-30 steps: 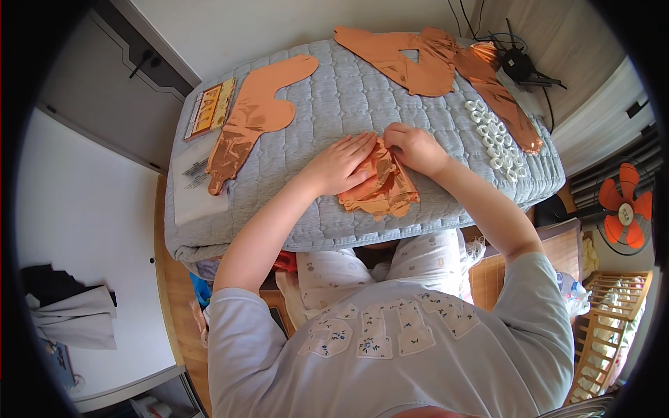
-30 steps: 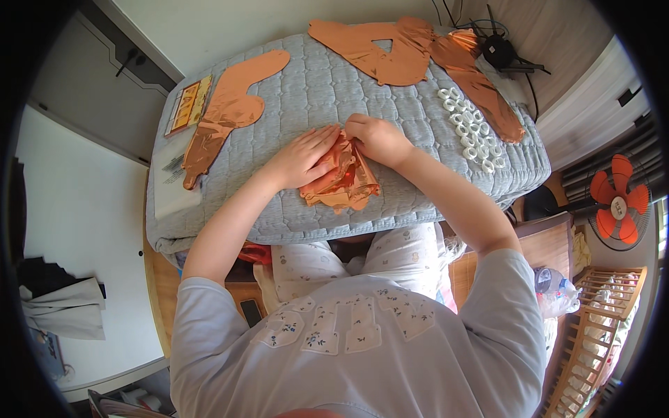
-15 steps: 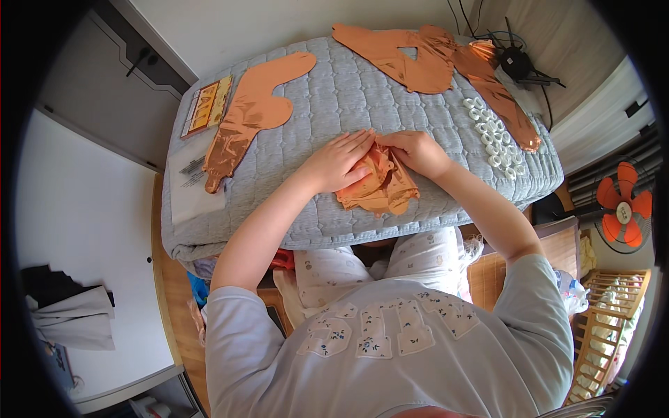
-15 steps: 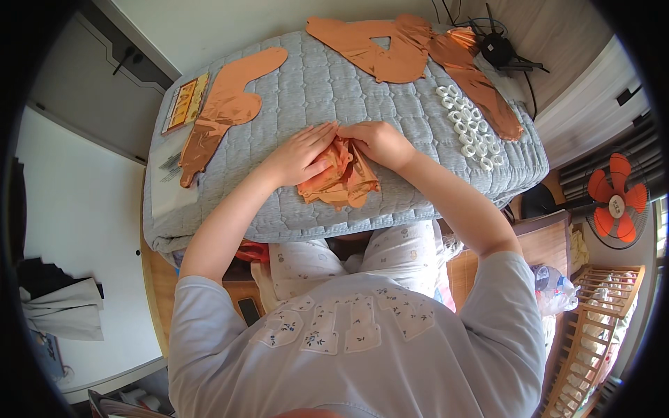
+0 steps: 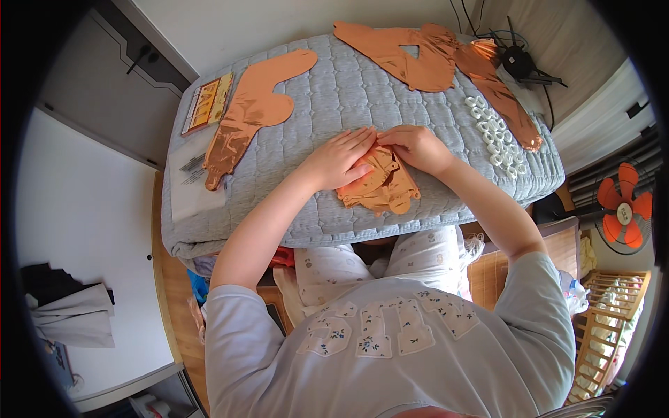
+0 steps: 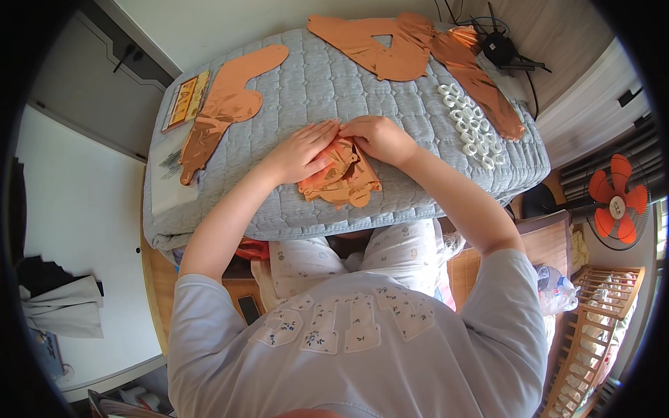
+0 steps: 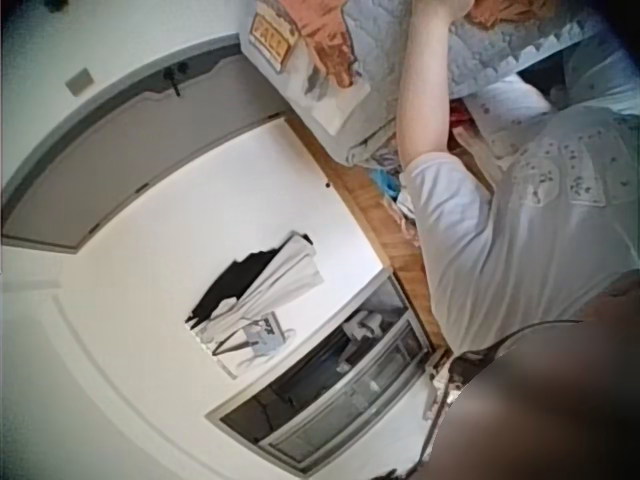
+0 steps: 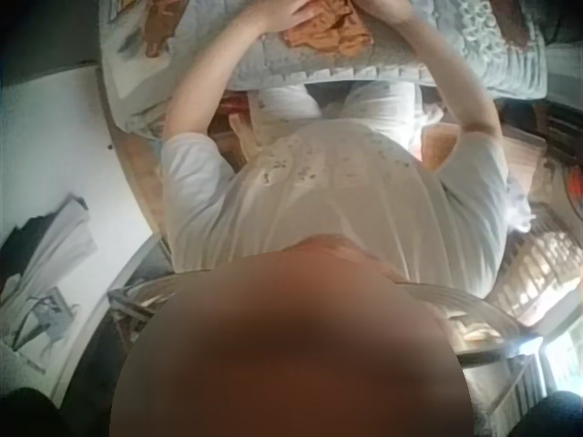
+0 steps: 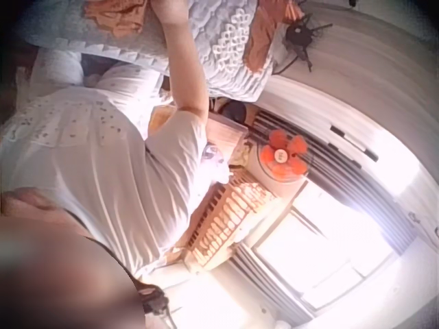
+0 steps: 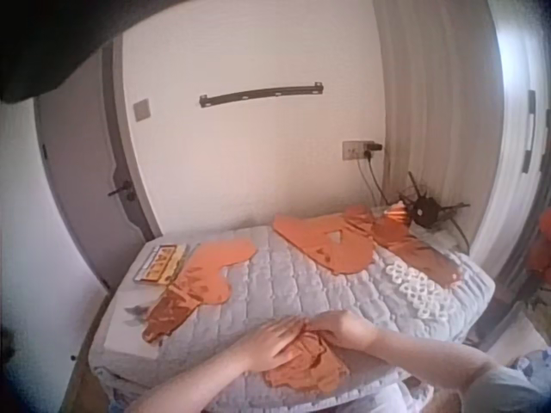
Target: The person flattens and lays out deflated foil balloons on a bed. Then, the person folds one of the balloons into a small square, places it onto a cardboard insert, and slips it into a plastic packaging sleeve.
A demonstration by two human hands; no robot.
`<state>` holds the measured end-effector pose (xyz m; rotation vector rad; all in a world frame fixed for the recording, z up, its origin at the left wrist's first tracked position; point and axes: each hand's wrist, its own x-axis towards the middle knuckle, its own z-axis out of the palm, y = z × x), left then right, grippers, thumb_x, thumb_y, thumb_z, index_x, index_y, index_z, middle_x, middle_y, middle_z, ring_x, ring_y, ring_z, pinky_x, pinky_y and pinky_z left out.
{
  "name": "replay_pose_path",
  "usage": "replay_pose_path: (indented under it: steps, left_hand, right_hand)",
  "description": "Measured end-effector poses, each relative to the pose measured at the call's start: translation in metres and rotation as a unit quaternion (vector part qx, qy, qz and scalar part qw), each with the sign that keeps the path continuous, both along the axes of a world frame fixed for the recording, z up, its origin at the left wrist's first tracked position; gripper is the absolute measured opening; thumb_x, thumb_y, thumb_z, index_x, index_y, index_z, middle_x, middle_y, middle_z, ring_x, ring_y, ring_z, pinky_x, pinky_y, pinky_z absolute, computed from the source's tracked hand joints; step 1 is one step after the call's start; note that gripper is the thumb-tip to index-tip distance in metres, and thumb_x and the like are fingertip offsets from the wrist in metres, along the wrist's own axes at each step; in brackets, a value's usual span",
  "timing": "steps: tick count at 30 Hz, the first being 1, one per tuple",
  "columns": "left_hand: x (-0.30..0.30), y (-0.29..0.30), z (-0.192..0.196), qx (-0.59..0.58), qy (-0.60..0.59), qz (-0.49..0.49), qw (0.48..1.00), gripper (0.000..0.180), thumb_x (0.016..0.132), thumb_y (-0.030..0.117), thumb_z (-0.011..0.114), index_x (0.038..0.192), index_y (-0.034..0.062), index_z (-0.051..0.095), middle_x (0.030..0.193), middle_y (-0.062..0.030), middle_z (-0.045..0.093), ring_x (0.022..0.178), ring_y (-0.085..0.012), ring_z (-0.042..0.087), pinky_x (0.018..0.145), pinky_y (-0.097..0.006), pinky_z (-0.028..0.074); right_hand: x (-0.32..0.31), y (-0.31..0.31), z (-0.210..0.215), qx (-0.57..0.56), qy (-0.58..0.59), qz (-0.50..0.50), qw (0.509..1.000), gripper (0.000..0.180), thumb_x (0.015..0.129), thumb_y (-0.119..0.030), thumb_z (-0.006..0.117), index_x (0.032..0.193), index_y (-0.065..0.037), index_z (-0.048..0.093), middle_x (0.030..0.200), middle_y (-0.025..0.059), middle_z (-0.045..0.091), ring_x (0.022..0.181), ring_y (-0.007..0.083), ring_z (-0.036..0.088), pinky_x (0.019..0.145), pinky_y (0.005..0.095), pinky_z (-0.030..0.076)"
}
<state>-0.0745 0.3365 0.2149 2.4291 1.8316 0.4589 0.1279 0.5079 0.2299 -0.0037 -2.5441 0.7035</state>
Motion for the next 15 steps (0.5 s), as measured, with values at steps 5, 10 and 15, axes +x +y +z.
replay_pose_path:
  steps: [5,10,15]
  left_hand:
    - [0.0002,0.0000,0.0004,0.003,0.007,0.000,1.000,0.074,0.103,0.043,0.051,0.160,0.0010,0.030,0.163,-0.0191,0.037,0.152,-0.0321,0.035,0.126,-0.047,0.027]
    - [-0.0005,0.0000,-0.0011,0.004,0.010,0.001,1.000,0.073,0.103,0.042,0.051,0.160,0.0008,0.030,0.163,-0.0193,0.038,0.152,-0.0321,0.035,0.126,-0.047,0.027]
    - [-0.0007,0.0001,-0.0009,0.008,0.000,-0.005,1.000,0.072,0.103,0.042,0.050,0.160,0.0008,0.031,0.163,-0.0192,0.039,0.152,-0.0318,0.035,0.126,-0.047,0.027]
  right_hand:
    - [0.0018,0.0033,-0.0034,-0.004,-0.004,0.004,1.000,0.024,0.083,0.001,0.072,0.105,-0.003,0.077,0.113,0.0106,0.076,0.101,0.0293,0.073,0.091,0.0368,0.059]
    - [-0.0013,-0.0008,0.0006,0.015,-0.013,-0.002,1.000,0.025,0.081,0.001,0.074,0.105,-0.003,0.077,0.112,0.0108,0.076,0.101,0.0294,0.073,0.090,0.0366,0.059]
    - [-0.0021,-0.0015,0.0001,0.013,-0.014,-0.003,1.000,0.026,0.080,0.001,0.074,0.106,-0.003,0.077,0.112,0.0110,0.075,0.101,0.0298,0.073,0.090,0.0368,0.059]
